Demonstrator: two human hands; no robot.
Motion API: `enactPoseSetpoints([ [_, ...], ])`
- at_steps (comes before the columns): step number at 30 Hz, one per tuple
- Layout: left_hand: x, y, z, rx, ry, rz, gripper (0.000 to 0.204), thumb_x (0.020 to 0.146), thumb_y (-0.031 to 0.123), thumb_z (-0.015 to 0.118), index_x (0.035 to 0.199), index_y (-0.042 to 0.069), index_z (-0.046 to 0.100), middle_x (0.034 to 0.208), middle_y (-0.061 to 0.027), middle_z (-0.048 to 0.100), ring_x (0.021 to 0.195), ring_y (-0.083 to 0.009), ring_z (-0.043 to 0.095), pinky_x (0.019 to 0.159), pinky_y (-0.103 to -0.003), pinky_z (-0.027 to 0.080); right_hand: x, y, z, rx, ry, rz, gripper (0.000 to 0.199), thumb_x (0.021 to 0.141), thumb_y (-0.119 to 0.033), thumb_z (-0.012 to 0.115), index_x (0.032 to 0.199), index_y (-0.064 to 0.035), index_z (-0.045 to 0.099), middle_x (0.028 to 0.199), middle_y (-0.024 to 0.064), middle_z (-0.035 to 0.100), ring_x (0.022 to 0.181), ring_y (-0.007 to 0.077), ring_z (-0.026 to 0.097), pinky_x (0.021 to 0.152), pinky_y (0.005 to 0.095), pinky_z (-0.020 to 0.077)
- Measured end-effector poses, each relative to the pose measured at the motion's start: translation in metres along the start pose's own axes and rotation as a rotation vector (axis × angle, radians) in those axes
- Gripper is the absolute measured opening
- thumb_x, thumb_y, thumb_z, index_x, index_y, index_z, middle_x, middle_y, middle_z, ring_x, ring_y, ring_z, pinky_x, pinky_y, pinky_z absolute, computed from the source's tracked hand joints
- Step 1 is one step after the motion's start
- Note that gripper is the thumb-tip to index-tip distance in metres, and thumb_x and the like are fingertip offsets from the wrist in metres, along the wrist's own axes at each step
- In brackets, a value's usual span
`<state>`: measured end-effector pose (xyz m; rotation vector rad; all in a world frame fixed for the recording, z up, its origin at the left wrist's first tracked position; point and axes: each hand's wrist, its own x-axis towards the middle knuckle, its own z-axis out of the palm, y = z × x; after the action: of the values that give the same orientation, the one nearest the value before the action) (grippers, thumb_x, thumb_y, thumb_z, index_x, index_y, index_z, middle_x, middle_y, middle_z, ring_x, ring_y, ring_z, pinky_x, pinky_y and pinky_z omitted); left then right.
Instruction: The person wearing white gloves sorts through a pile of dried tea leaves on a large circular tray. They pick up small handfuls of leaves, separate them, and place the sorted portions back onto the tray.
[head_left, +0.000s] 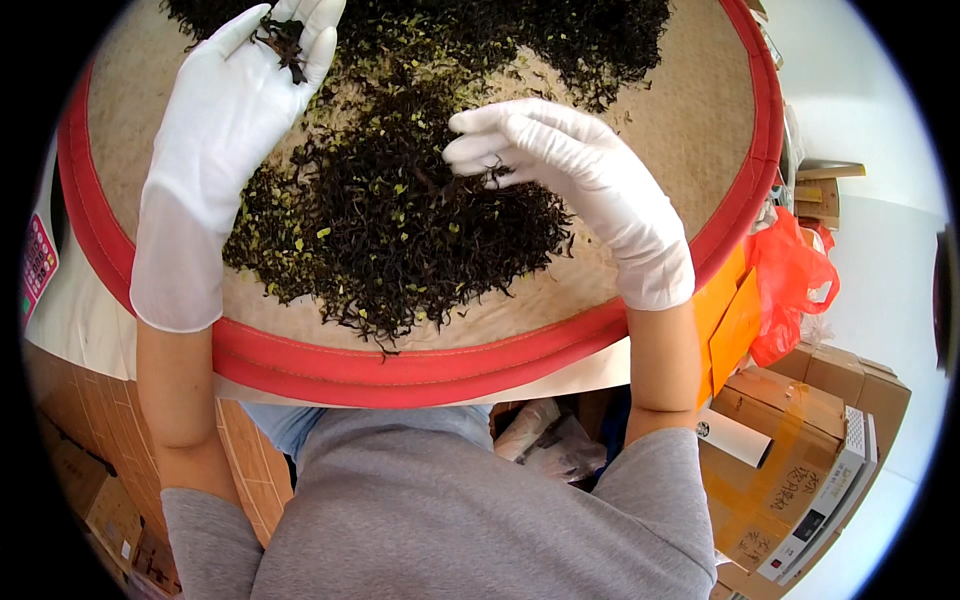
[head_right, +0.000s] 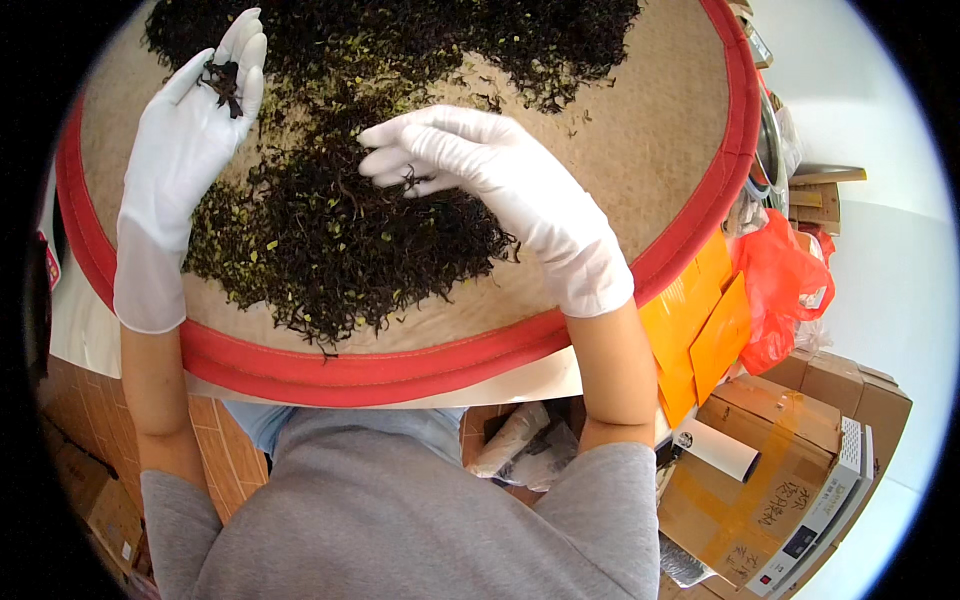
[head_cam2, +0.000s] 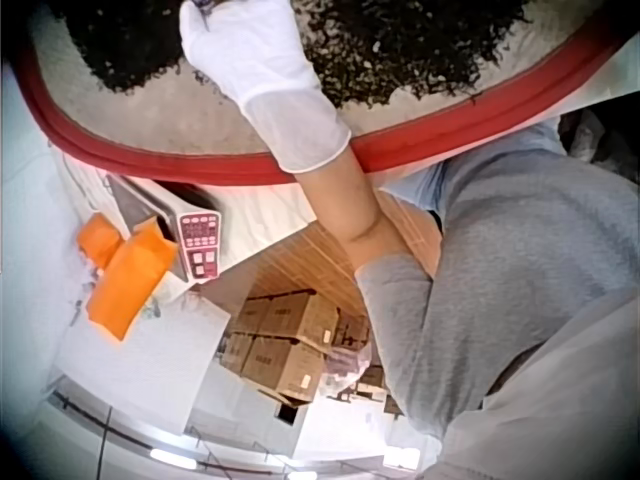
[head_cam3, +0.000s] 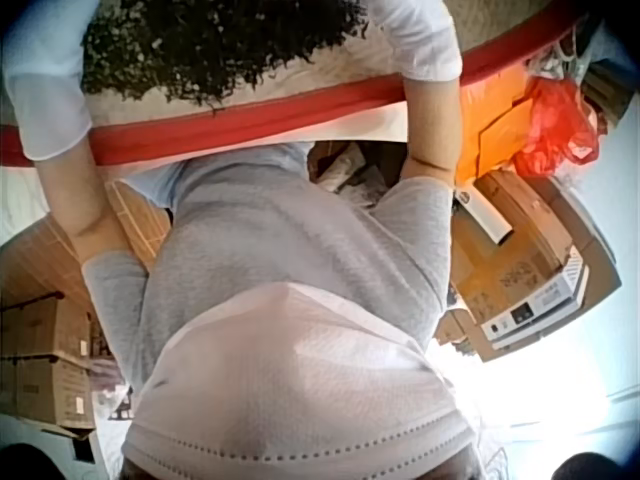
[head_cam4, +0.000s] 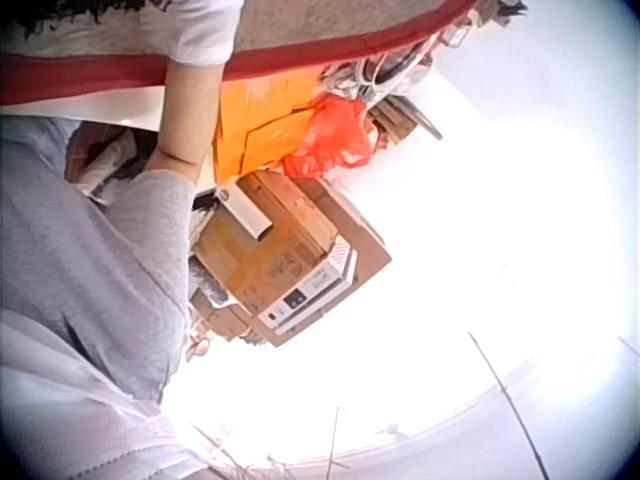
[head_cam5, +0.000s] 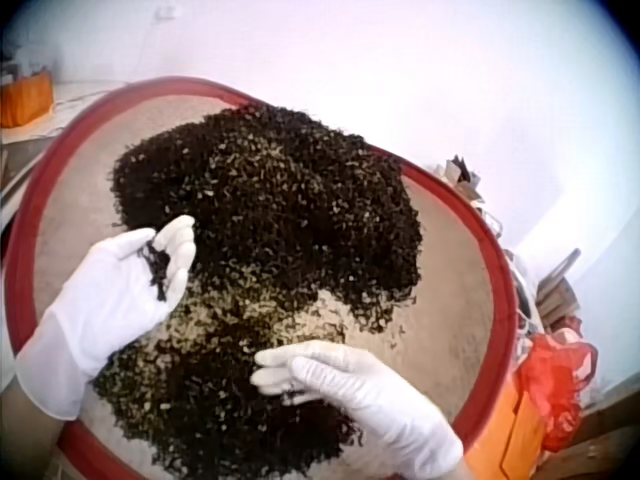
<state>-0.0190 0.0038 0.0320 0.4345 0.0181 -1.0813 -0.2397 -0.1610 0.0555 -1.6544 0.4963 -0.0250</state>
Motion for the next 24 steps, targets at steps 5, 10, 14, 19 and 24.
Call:
enactPoseSetpoints([
  [5, 0.005, 0.001, -0.004, 0.012, -0.048, -0.028, 0.033, 0.103, 0.017, 0.042, 0.126, 0.003, 0.06, 0.114, -0.006, 0.068, 0.104, -0.0205, 0.065, 0.089, -0.035, 0.054, -0.004, 0.017, -0.021, -0.874, 0.509, 0.014, 0.033, 0.096, -0.03, 0.058, 0.106, -0.0013, 0.071, 0.095, 0.0229, 0.071, 0.091, 0.0369, 0.069, 0.082, 0.0407, 0.0535],
  [10, 0.002, 0.0, -0.001, 0.02, -0.025, -0.007, 0.033, 0.103, 0.017, 0.042, 0.127, 0.003, 0.06, 0.116, -0.0063, 0.068, 0.104, -0.0206, 0.065, 0.089, -0.035, 0.054, -0.007, 0.03, -0.037, -1.056, 0.369, 0.362, 0.044, 0.096, -0.04, 0.054, 0.098, 0.001, 0.07, 0.093, 0.0228, 0.071, 0.092, 0.0403, 0.067, 0.084, 0.0447, 0.0523],
  [14, 0.0, 0.001, 0.001, -0.003, -0.043, -0.019, 0.033, 0.102, 0.016, 0.043, 0.127, 0.003, 0.06, 0.117, -0.0065, 0.067, 0.105, -0.021, 0.065, 0.089, -0.035, 0.054, -0.001, 0.025, -0.019, -0.958, 0.249, 0.35, 0.047, 0.097, -0.042, 0.054, 0.098, 0.0014, 0.07, 0.092, 0.0231, 0.07, 0.093, 0.0404, 0.066, 0.086, 0.0447, 0.0512],
  [19, -0.002, 0.002, 0.004, -0.034, -0.047, -0.044, 0.034, 0.102, 0.017, 0.043, 0.129, 0.003, 0.059, 0.117, -0.0067, 0.067, 0.106, -0.0214, 0.065, 0.089, -0.035, 0.054, 0.001, 0.018, -0.004, -0.743, 0.316, 0.158, 0.038, 0.094, -0.04, 0.062, 0.101, -0.0035, 0.07, 0.086, 0.0187, 0.071, 0.085, 0.0339, 0.068, 0.077, 0.0402, 0.0533],
  [24, 0.002, 0.003, -0.005, -0.013, -0.038, -0.075, 0.034, 0.103, 0.017, 0.041, 0.128, 0.003, 0.059, 0.115, -0.0061, 0.067, 0.104, -0.0206, 0.066, 0.088, -0.036, 0.054, 0.009, 0.013, 0.021, -0.946, 0.279, -0.274, 0.023, 0.089, -0.023, 0.069, 0.109, -0.0129, 0.071, 0.088, 0.0109, 0.066, 0.074, 0.0297, 0.065, 0.071, 0.0391, 0.0537],
])
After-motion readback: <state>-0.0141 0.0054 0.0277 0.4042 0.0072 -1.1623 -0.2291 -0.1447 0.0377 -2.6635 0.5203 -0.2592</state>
